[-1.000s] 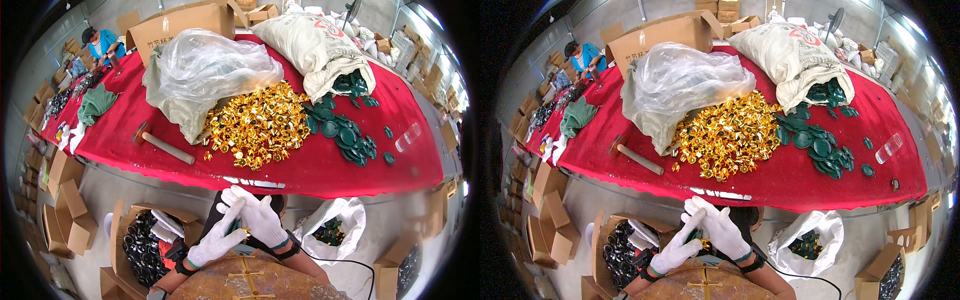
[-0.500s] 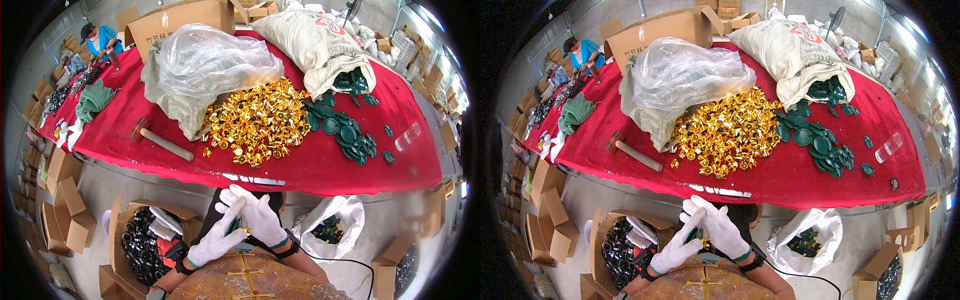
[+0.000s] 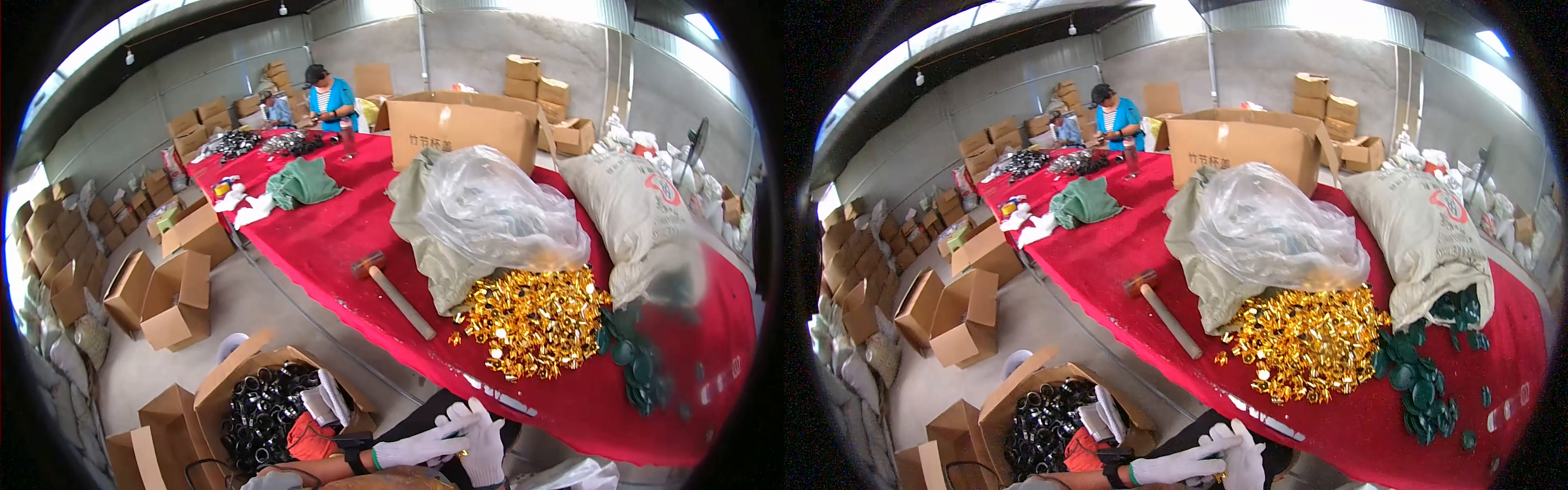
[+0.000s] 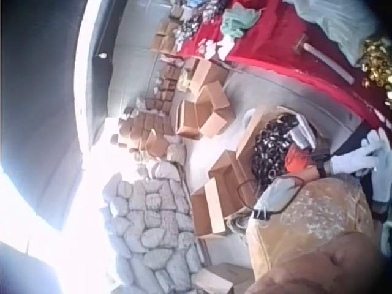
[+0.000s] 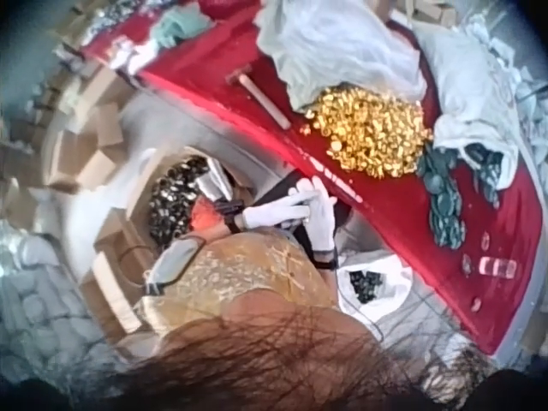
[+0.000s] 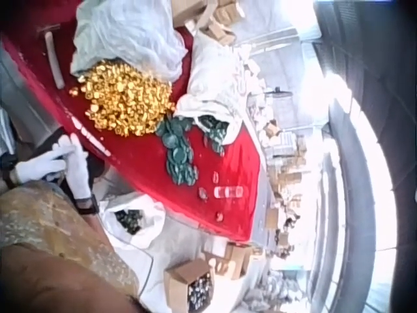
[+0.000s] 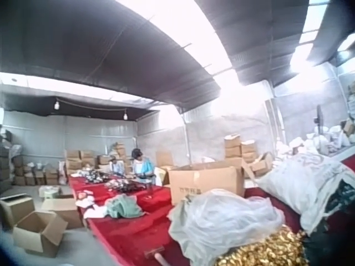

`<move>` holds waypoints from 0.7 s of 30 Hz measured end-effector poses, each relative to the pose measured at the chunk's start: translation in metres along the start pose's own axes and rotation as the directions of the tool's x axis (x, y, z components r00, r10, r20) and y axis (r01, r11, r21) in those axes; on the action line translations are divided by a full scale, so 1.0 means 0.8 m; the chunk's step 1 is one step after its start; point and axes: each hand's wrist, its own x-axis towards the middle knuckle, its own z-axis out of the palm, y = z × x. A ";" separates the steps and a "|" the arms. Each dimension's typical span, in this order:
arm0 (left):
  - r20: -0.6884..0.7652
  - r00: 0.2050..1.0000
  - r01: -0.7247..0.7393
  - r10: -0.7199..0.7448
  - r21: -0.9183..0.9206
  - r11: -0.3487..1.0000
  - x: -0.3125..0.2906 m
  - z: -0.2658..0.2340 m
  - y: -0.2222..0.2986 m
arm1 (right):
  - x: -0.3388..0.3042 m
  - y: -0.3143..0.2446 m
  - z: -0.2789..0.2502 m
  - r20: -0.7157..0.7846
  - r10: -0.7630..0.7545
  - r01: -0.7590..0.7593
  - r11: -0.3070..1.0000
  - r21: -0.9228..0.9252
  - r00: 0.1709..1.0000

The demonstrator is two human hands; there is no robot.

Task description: Manually assembling gold-colored decorative caps onto green plastic base components at an assembly table.

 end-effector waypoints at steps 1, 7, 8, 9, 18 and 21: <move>-0.013 1.000 -0.009 0.009 0.004 1.000 0.005 -0.003 -0.004 | -0.009 -0.002 0.002 -0.077 0.025 -0.027 0.999 -0.030 0.997; -0.012 0.990 0.135 -0.139 -0.158 0.978 0.012 -0.007 -0.010 | -0.022 0.027 -0.050 -0.141 0.097 -0.126 0.969 -0.215 0.985; -0.009 0.991 0.132 -0.135 -0.167 0.977 0.012 -0.005 -0.015 | -0.024 0.030 -0.057 -0.142 0.094 -0.124 0.966 -0.228 0.985; -0.014 0.991 0.127 -0.131 -0.166 0.978 0.016 -0.006 -0.018 | -0.025 0.033 -0.063 -0.142 0.090 -0.123 0.963 -0.241 0.986; 0.057 0.996 0.079 -0.071 -0.145 0.986 0.006 0.014 0.015 | -0.021 0.038 -0.077 -0.185 0.171 -0.174 0.985 -0.001 0.968; 0.088 0.991 0.113 -0.101 -0.140 0.984 0.015 0.008 -0.014 | -0.024 0.033 -0.071 -0.181 0.162 -0.167 0.986 -0.010 0.970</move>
